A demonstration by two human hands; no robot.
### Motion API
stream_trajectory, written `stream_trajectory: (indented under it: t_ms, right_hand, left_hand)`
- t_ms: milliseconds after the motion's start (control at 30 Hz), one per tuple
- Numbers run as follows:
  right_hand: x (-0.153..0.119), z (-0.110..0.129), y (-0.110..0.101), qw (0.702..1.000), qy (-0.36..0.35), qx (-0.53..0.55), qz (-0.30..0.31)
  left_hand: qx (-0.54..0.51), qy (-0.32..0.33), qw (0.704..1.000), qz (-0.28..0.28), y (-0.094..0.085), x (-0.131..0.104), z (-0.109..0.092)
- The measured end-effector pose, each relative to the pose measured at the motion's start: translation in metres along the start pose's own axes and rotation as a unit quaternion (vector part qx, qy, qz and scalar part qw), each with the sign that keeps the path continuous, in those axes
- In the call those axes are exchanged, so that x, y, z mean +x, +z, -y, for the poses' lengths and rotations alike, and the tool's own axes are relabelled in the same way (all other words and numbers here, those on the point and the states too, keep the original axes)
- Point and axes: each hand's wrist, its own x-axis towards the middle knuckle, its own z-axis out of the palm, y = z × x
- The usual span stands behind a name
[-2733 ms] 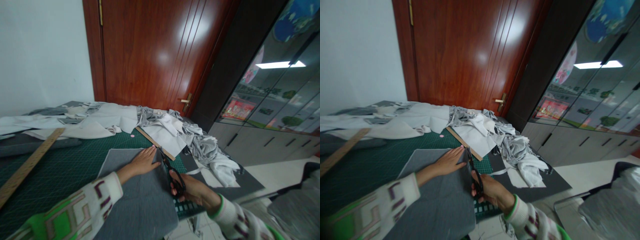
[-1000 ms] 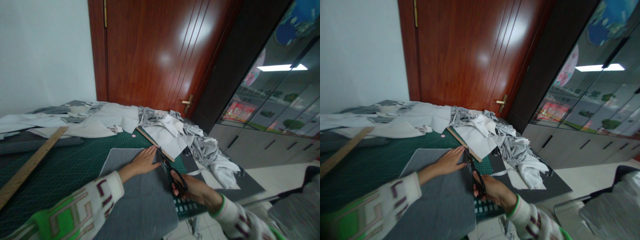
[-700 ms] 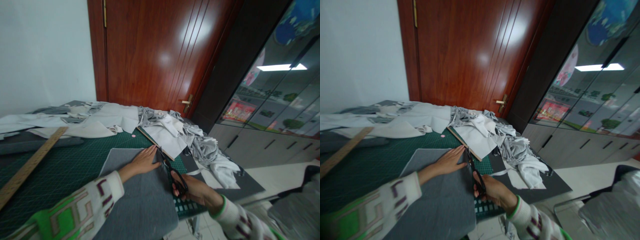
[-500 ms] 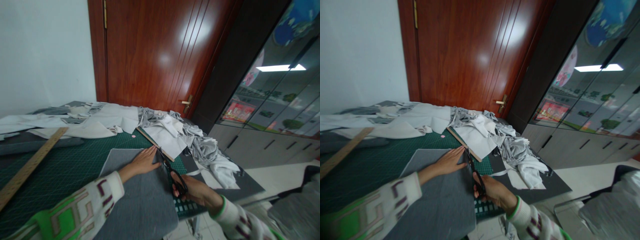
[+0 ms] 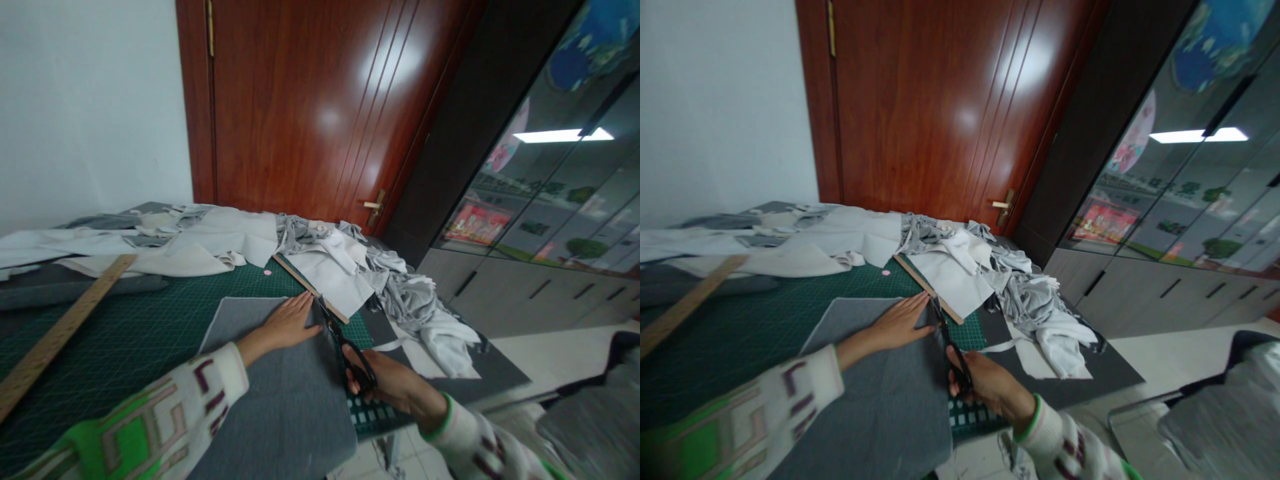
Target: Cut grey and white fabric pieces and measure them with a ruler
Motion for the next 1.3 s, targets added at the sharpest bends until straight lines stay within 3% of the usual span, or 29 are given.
stream_trajectory:
  t_ms: [100,167,400,533,733,867,1033,1300]
  right_hand:
    - [-0.001,-0.003,-0.002,0.998,0.042,0.037,-0.014]
    - [-0.005,-0.006,-0.004,0.999,0.033,0.027,-0.028]
    - [-0.017,-0.019,-0.041,0.981,-0.093,-0.125,-0.113]
    - [-0.007,-0.023,-0.075,0.943,-0.106,-0.252,-0.191]
    - [0.021,-0.020,-0.110,0.880,-0.072,-0.368,-0.290]
    - [0.040,-0.013,-0.113,0.837,-0.043,-0.431,-0.334]
    - [0.062,0.007,-0.102,0.795,-0.032,-0.483,-0.366]
    - [0.104,0.034,-0.103,0.763,-0.034,-0.535,-0.361]
  left_hand:
    - [-0.006,-0.001,1.000,0.003,0.001,0.000,0.000]
    - [-0.009,-0.003,1.000,0.004,0.000,-0.002,0.000]
    - [-0.016,-0.008,0.999,-0.038,-0.007,-0.002,0.005]
    - [-0.022,-0.037,0.997,-0.069,-0.014,0.003,0.011]
    - [-0.067,-0.024,0.997,-0.038,-0.022,0.000,0.016]
    - [-0.121,0.001,0.993,-0.013,-0.030,-0.004,0.019]
    - [-0.170,0.012,0.985,-0.015,-0.043,-0.013,0.021]
    - [-0.262,0.030,0.963,-0.050,-0.076,-0.066,0.013]
